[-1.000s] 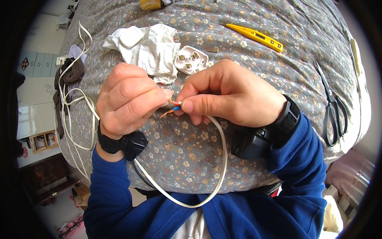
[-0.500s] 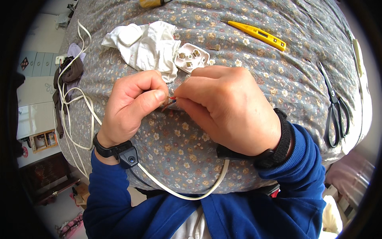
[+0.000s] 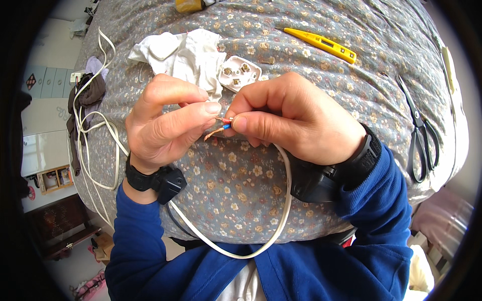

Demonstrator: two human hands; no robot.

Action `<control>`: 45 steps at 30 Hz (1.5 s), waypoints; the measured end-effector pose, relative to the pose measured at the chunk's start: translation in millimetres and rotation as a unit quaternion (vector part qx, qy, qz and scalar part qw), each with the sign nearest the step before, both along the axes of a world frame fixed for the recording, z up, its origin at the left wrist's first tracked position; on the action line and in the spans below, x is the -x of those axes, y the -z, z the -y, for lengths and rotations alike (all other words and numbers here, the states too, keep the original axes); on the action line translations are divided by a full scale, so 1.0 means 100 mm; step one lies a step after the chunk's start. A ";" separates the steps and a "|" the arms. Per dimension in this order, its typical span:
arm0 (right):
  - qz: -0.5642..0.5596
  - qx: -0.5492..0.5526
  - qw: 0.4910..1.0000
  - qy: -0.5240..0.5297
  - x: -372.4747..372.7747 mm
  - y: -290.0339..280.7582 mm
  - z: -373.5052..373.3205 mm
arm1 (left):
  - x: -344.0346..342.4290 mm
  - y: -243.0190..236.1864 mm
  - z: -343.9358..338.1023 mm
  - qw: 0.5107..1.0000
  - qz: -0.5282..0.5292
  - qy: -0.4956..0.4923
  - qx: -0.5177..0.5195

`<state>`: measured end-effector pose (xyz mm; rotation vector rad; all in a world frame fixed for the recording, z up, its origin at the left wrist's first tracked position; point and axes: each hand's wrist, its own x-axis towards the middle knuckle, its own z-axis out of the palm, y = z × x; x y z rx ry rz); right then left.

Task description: The person strips the ends of a white power cord, twists the exposed conductors, and inserts them into the terminals of a three-prong plug. They then use a yellow screwdriver to tighten the terminal screws to secure the wires.

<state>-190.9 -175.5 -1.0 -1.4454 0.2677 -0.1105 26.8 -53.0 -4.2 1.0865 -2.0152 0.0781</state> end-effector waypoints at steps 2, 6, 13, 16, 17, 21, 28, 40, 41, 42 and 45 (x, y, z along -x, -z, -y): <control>-0.004 -0.006 1.000 -0.017 -0.01 -0.02 0.00 | 0.00 0.00 -0.01 0.999 0.021 0.006 0.023; -0.010 0.002 1.000 -0.024 -0.03 -0.02 -0.01 | 0.02 -0.04 -0.03 0.997 0.063 0.015 0.047; -0.018 0.125 0.992 0.013 -0.03 0.00 -0.05 | 0.00 -0.07 -0.01 0.996 0.082 0.008 -0.037; 0.034 0.253 0.964 0.071 -0.05 0.03 -0.13 | 0.04 -0.05 0.01 0.995 0.041 -0.004 -0.095; 0.050 0.291 0.952 0.084 -0.06 0.05 -0.15 | 0.06 -0.04 0.00 0.993 0.023 -0.011 -0.118; 0.092 0.394 0.907 0.119 -0.07 0.09 -0.21 | 0.10 -0.08 -0.06 0.963 -0.087 -0.035 -0.252; 0.012 0.245 0.961 0.131 -0.05 0.06 -0.17 | 0.01 -0.10 -0.11 0.893 -0.249 -0.050 -0.371; 0.010 0.036 0.997 0.067 -0.01 0.11 -0.03 | 0.02 0.05 0.01 0.991 0.097 -0.010 0.087; 0.015 0.032 0.997 0.065 -0.01 0.11 -0.03 | 0.02 0.06 -0.01 0.989 0.111 -0.020 0.095; 0.006 0.033 0.997 0.066 -0.01 0.11 -0.03 | 0.02 0.06 -0.02 0.989 0.115 -0.025 0.093; 0.014 0.051 0.995 0.081 -0.03 0.09 -0.04 | 0.06 0.05 -0.03 0.990 0.110 -0.050 0.077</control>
